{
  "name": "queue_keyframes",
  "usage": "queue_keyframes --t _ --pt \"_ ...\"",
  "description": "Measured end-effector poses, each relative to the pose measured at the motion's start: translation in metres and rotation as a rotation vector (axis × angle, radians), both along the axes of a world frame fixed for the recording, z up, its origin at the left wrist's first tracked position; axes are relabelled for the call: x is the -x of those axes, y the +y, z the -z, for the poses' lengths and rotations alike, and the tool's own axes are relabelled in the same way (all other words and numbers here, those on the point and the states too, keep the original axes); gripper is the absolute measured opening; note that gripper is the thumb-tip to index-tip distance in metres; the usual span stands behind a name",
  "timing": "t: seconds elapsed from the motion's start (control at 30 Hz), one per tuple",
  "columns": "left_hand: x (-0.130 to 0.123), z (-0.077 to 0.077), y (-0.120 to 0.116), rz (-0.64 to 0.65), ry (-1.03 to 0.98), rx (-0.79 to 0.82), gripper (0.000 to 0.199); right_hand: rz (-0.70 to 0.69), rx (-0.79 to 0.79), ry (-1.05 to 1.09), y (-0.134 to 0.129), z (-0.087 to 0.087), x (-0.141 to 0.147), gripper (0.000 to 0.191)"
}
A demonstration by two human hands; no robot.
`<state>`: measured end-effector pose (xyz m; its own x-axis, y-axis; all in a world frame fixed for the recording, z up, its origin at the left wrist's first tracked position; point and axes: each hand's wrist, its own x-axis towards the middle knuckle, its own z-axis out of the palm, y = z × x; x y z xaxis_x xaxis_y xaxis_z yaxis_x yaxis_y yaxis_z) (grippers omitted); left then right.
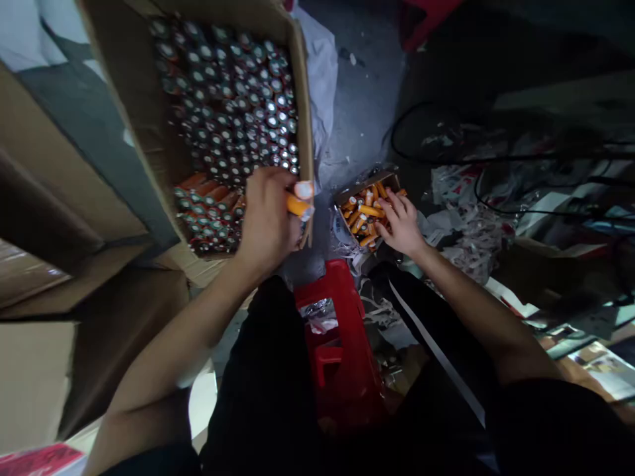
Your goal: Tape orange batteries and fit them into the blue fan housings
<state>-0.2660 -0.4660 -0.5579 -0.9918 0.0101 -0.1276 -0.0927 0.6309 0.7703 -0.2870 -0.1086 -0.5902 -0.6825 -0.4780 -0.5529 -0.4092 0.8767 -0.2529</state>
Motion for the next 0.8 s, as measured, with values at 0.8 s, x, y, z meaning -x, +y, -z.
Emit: queue_keyframes --t 0.8 --pt "0.074 0.124 0.222 0.531 -0.230 0.048 0.055 0.175 -0.303 -0.463 0.068 -0.024 -0.083 0.043"
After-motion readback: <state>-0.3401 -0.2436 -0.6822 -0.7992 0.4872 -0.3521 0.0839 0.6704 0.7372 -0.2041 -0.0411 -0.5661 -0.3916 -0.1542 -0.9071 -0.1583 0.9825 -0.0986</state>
